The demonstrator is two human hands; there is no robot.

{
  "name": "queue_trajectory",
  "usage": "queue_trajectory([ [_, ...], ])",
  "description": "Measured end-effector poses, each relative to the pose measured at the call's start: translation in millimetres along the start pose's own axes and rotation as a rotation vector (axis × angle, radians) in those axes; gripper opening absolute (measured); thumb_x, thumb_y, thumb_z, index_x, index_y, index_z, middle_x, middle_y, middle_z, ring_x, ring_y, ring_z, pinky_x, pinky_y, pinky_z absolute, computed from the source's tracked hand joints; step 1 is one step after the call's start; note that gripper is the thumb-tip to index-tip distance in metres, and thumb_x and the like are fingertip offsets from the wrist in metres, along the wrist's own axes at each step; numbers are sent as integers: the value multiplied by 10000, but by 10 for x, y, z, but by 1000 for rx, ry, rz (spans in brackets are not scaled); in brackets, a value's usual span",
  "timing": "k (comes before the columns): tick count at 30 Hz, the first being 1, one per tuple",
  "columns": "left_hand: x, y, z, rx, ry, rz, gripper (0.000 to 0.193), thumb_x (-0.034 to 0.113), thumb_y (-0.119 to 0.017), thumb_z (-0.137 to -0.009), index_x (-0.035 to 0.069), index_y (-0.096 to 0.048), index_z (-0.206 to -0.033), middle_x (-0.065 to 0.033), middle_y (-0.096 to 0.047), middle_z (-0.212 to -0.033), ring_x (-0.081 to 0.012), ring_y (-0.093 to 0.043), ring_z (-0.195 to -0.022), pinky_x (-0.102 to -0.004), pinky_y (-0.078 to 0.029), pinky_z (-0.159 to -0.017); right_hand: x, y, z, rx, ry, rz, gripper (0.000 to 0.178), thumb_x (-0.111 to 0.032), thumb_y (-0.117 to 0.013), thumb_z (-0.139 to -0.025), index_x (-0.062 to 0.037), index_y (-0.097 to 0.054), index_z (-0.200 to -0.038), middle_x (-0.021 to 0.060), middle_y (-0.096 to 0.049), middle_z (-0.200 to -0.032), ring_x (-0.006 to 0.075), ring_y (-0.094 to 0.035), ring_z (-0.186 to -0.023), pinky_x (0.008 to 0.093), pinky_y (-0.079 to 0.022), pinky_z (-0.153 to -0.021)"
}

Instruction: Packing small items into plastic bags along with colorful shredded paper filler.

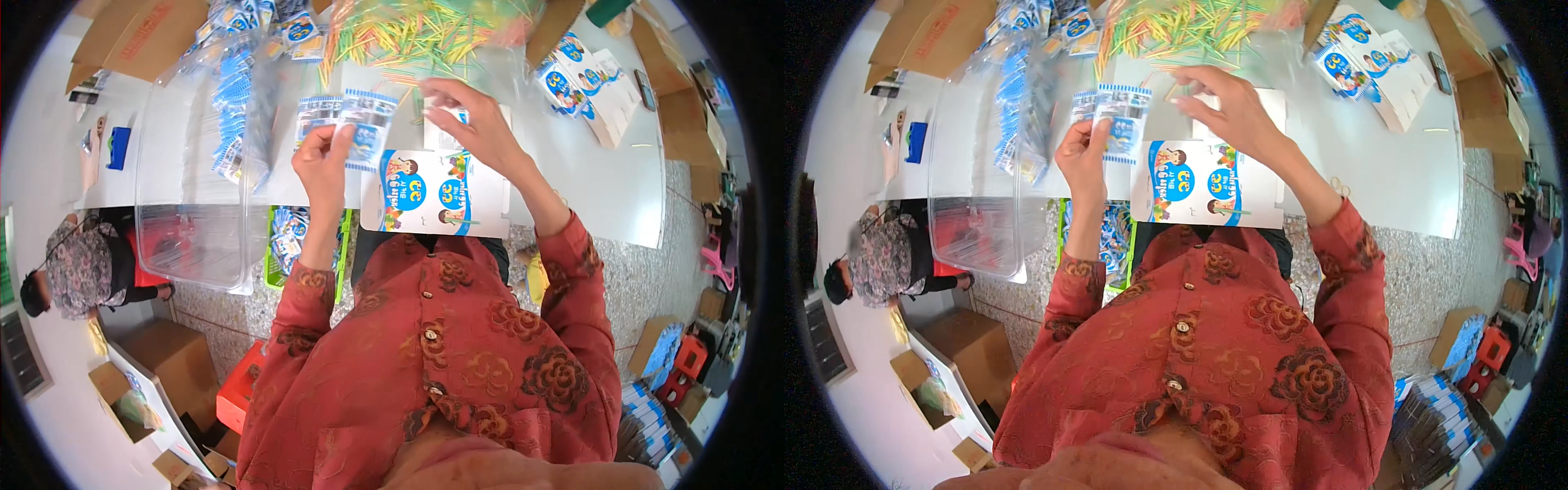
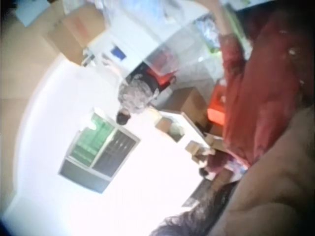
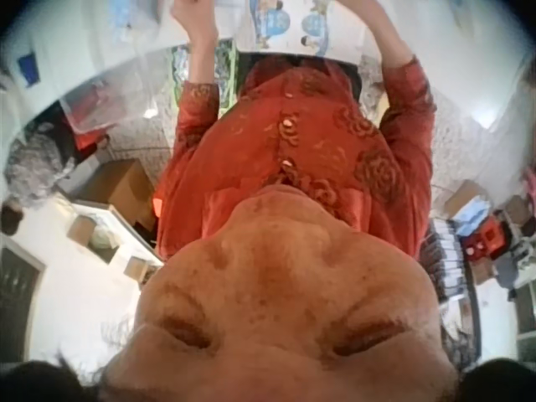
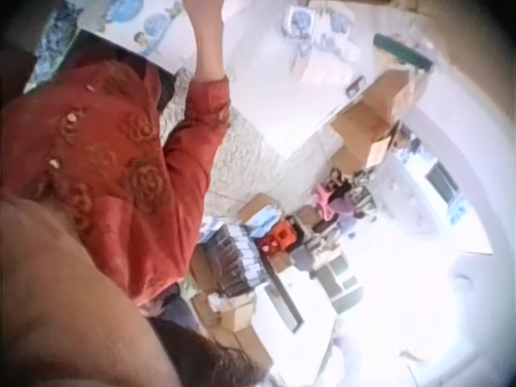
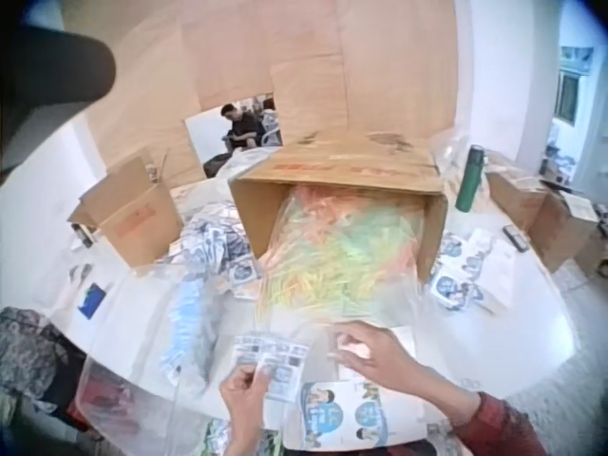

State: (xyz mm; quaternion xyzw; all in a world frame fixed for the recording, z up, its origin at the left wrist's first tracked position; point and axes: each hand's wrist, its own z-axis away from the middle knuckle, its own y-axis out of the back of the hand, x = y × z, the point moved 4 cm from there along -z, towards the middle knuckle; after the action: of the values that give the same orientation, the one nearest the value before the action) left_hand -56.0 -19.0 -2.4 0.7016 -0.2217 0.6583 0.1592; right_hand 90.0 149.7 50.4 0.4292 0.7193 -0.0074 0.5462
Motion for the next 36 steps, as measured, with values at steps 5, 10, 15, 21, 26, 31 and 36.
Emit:
queue_trajectory([
  [5, 112, -247, 321, -149, 42, 96, 93, 80, -653, -810, -9, -629, -826, 6, -602, -731, -20, -496, -642, -176, -406, -585, 13, -211, -174, -429, -149, 37, 173, -167, -632, -794, -10, -609, -863, 88, -607, -757, 161, -555, -660, 283, -429, -595],
  [10, 115, -319, 330, -304, -55, -84, 88, 74, -650, -801, -13, -634, -791, -7, -598, -704, -37, -498, -624, -190, -399, -565, -120, -129, -130, -401, -50, 54, 218, -221, -615, -795, -4, -608, -775, 124, -577, -654, 238, -532, -568, 353, -398, -547],
  [15, 185, -370, 343, -414, -132, -266, 87, 51, -659, -773, -24, -630, -740, -27, -583, -666, -59, -493, -601, -202, -386, -543, -256, -53, -74, -418, 63, 132, 191, -163, -622, -784, 23, -583, -810, 120, -570, -713, 243, -535, -648, 327, -418, -598],
  [21, 142, -378, 392, -347, 6, -84, 72, 17, -684, -742, -16, -625, -720, -2, -574, -654, -34, -481, -606, -189, -379, -539, -391, 13, -30, -342, 12, 17, 234, -107, -661, -734, -23, -598, -943, 89, -599, -878, 210, -568, -744, 316, -460, -681],
  [26, 61, -355, 398, -225, 50, 91, 110, -2, -702, -723, -9, -597, -689, 7, -572, -656, -31, -488, -614, -188, -380, -525, -602, 125, 70, -96, 243, 175, 310, -64, -692, -694, -53, -599, -989, 60, -574, -1009, 180, -582, -776, 273, -487, -668],
  [31, 176, -371, 437, -166, -136, -81, 135, -6, -714, -696, -14, -583, -665, -12, -570, -650, -51, -496, -599, -203, -388, -521, -647, 51, 172, -63, 314, 365, 274, -56, -692, -671, -50, -602, -930, 65, -569, -952, 208, -591, -782, 283, -497, -624],
  [36, 193, -351, 465, -154, -353, -254, 155, -33, -718, -630, -5, -566, -642, -50, -553, -627, -121, -524, -586, -232, -405, -525, -703, -57, 267, -153, 486, 470, 180, -71, -681, -680, -53, -595, -836, 46, -567, -924, 174, -592, -768, 270, -502, -607],
])
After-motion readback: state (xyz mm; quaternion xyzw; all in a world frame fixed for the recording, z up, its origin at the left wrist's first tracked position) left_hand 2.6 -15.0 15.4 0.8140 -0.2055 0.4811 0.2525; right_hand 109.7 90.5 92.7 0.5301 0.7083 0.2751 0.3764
